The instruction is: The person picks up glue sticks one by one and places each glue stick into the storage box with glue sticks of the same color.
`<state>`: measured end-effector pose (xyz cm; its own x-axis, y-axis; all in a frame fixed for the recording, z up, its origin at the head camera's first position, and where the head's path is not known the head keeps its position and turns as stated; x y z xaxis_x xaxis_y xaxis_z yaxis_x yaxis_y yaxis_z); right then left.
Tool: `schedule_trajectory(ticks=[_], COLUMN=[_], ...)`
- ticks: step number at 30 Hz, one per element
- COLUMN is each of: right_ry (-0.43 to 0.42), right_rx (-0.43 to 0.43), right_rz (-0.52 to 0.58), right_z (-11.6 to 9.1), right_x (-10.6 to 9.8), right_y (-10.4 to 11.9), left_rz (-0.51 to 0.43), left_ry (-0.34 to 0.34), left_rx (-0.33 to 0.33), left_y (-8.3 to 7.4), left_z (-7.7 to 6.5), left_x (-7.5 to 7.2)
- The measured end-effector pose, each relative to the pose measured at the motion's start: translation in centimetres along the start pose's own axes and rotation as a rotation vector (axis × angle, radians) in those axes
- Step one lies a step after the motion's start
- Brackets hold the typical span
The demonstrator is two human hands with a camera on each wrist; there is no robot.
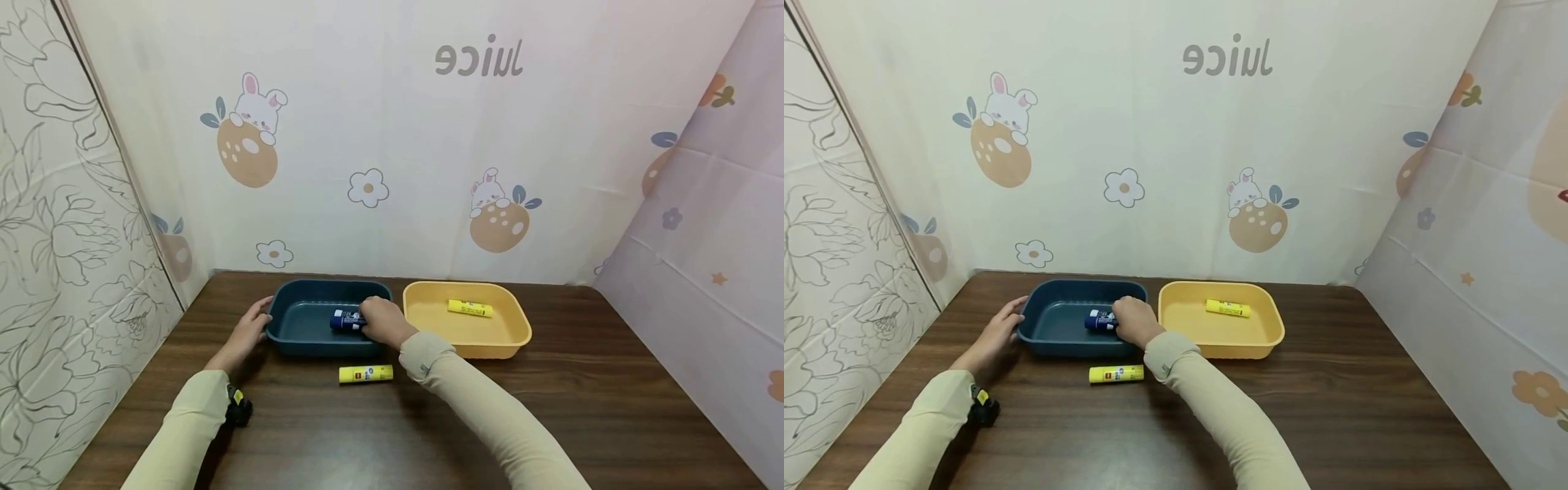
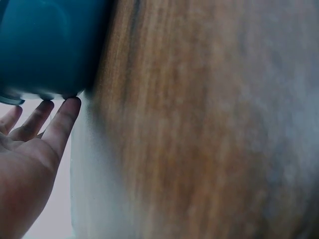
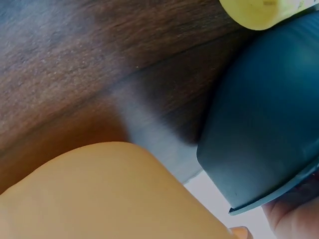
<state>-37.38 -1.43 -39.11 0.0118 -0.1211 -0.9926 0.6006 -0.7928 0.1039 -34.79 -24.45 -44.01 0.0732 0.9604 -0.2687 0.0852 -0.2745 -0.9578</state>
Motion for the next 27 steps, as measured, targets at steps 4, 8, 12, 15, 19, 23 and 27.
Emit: schedule_trajectory(ticks=[4, 8, 12, 15, 19, 23, 27], right_ry=[0.008, 0.008, 0.007, 0.005, 0.022, 0.036, 0.04], right_rx=[0.01, 0.02, 0.038, 0.049, 0.07, 0.078, 0.074], right_rz=[-0.02, -0.045, -0.047, -0.04, -0.029, -0.034, -0.025], right_z=[0.4, 0.7, 0.8, 0.9, 1.1, 1.2, 1.2], right_x=[0.1, 0.1, 0.2, 0.4, 0.8, 1.1, 1.2], right_y=[-0.2, -0.2, -0.3, -0.5, -0.7, -0.8, -0.8], left_rz=[0.002, 0.0, -0.006, -0.013, -0.013, -0.008, -0.012], left_ry=[-0.002, -0.001, 0.001, -0.004, -0.01, -0.012, -0.008], left_rx=[-0.003, -0.006, 0.0, 0.004, -0.005, -0.011, -0.007], left_y=[-0.2, -0.3, -0.2, -0.1, 0.1, 0.2, 0.2], left_z=[0.0, 0.1, 0.3, 0.5, 0.5, 0.5, 0.3], left_x=[0.0, 0.0, 0.0, -0.1, -0.1, -0.1, -0.1])
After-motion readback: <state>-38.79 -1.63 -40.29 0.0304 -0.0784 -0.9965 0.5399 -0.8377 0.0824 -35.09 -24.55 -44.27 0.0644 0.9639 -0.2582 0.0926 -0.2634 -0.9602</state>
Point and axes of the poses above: each hand's wrist, its own z-axis towards the middle knuckle, its own x-axis out of the palm, y = z × x, the point moved 9 cm from there along z, towards the middle knuckle, and after that the axes turned 2 degrees about -x, right-handed, at the moved point
